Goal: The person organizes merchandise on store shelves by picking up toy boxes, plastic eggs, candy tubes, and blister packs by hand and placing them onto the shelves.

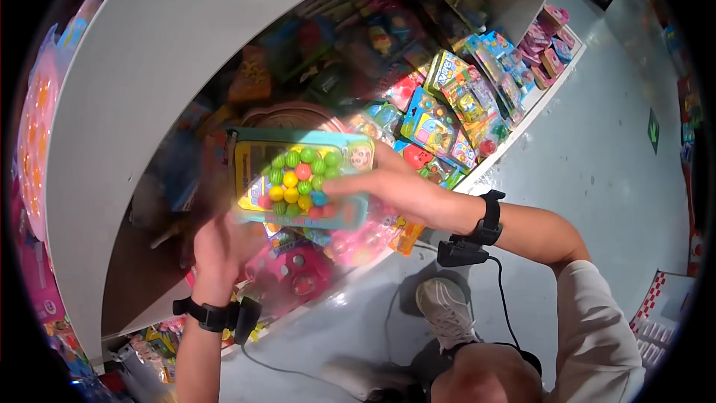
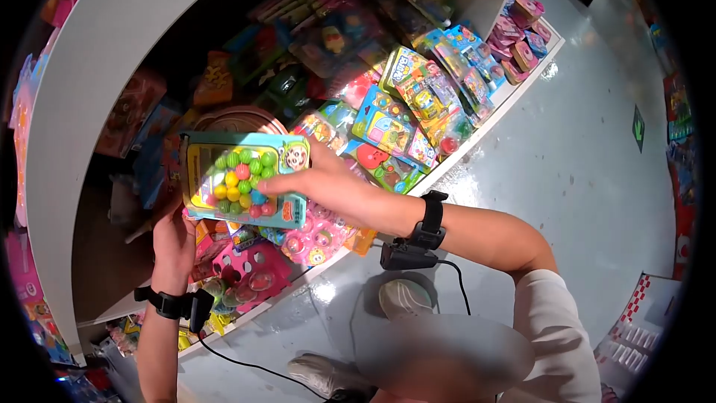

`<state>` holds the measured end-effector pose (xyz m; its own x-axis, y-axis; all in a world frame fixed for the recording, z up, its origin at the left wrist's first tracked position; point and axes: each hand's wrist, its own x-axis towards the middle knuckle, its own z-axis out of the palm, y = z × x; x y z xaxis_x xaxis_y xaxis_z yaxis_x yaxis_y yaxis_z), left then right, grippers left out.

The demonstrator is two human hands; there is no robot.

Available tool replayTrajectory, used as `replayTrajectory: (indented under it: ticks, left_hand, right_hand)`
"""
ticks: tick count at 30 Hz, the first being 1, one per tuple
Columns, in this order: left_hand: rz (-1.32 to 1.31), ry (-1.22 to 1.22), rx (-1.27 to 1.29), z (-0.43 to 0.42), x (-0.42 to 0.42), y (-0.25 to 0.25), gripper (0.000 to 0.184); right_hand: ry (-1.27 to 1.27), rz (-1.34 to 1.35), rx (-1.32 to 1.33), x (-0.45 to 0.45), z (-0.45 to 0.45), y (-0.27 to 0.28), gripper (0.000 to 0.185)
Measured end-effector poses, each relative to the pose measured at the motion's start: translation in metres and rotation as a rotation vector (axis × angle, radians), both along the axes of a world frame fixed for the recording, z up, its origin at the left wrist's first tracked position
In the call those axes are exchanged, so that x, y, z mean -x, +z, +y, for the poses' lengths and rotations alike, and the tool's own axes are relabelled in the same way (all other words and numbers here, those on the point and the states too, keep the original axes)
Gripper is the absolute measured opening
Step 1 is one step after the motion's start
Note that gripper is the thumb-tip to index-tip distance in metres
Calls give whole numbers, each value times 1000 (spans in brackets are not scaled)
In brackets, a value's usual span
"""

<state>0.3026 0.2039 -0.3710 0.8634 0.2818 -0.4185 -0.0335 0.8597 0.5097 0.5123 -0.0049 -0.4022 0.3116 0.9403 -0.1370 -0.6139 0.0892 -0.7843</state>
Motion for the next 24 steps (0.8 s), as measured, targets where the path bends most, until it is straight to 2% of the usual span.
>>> replayTrajectory:
  ticks: [2,3,6,7,8,10,11,13,14,16,17,19,22,24]
  left_hand:
    - [314,211,-454,-11,-8,7,36]
    - [341,311,-716,0,-8,-11,37]
    - [379,257,-780,-5,-21,-2,36]
    - [268,216,-772,0,-22,-7,37]
    - [267,205,-774,8,-20,-14,37]
    - [556,-133,-1697,21,-16,-24,40]
    - [555,-143,-1697,17,-21,-23,40]
    - [128,155,-651,-1,-37,-16,43]
    - [131,152,-648,-9,-43,-10,43]
    - [82,208,-343,-21,-56,1,43]
    - [86,202,-344,-22,-56,2,43]
    - [136,206,-539,-22,-54,3,43]
    - [170,181,-569,-3,-44,-8,44]
    - [181,179,-594,-2,-44,-8,43]
  right_hand:
    - [-23,-5,58,1,-10,-2,51]
    - [-18,-13,66,1,-14,-6,53]
    - [-1,-51,169,-6,-26,-16,55]
    - [-1,-12,153,-8,-29,-15,56]
    - [-1,27,136,-9,-32,-16,56]
    - [-40,100,64,-10,-34,-18,58]
    - [-66,167,-6,-10,-34,-18,59]
    - [-124,196,-32,-4,-31,-19,60]
    - [-176,222,-59,1,-28,-20,61]
    - [-276,152,-82,13,-17,-28,62]
    - [-227,186,-78,16,-12,-31,62]
    - [-78,348,-123,19,-10,-32,63]
    - [-156,265,-59,28,-9,-38,63]
    - [-165,314,-59,25,-10,-34,64]
